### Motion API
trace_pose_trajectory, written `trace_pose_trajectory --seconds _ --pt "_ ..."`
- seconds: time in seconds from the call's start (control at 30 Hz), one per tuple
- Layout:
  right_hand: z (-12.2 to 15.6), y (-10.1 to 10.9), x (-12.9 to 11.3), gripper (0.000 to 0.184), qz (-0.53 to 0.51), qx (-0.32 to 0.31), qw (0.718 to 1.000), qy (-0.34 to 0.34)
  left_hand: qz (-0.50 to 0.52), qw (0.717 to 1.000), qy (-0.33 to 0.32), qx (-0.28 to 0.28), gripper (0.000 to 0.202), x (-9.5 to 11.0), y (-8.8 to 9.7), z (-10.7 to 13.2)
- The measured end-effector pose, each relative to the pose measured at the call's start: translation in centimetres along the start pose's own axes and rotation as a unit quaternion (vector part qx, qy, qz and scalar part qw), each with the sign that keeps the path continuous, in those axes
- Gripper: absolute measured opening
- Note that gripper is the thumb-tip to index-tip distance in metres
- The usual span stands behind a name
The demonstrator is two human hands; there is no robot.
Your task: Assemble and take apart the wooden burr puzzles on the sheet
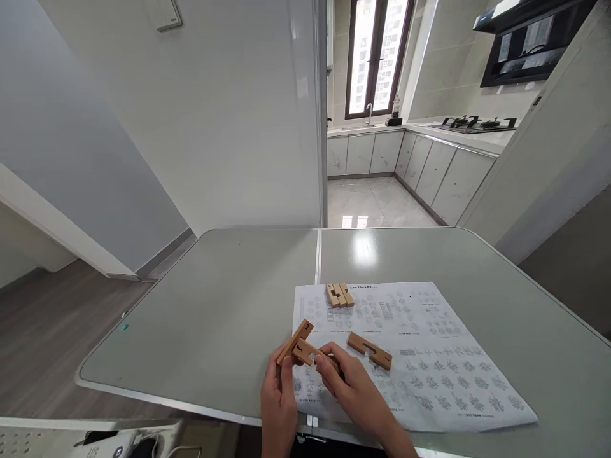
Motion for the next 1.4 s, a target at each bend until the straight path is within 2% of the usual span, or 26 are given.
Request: trace_pose_trajectory --seconds 0.13,0.3,0.4,0.7,0.83,1.07,1.4 --pt "0.9 0.7 0.1 0.045 0.011 0.041 0.999 -0.001 -0.028 0.999 -0.012 -0.013 0.048 -0.3 -0.4 0.5" --pt "1.3 0.9 0.5 0.047 0.012 0.049 0.999 -0.007 -0.072 0.995 -0.032 -0.056 0.042 -0.6 -1.0 0.4" --pt "1.4 1.3 1.3 0.048 0.013 0.056 0.998 -0.009 -0.097 0.99 -0.058 -0.089 0.037 -0.2 -1.7 0.6" --pt "1.6 1.7 1.9 0.049 0.015 0.08 0.997 -0.01 -0.139 0.974 -0.129 -0.125 0.039 1.0 -3.2 1.3" --pt "1.6 1.7 2.3 0.052 0.031 0.087 0.996 -0.016 -0.133 0.973 -0.13 -0.135 0.036 1.2 -3.3 1.2" --pt "2.0 2.1 2.5 0.053 0.008 0.118 0.992 -0.038 -0.152 0.956 -0.156 -0.197 0.035 2.2 -4.1 2.1" --pt "2.0 1.7 2.5 0.049 -0.033 0.122 0.991 -0.037 -0.135 0.953 -0.176 -0.206 0.028 2.8 -4.1 2.5"
Point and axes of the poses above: each hand's wrist, its own z-axis away from the middle knuckle, its own y-axis out of the back of the hand, x = y × z, the point moved 9 cm from there along -z, towards the middle knuckle, and after that the axes turned 13 degrees about y, right-handed, at the moved point
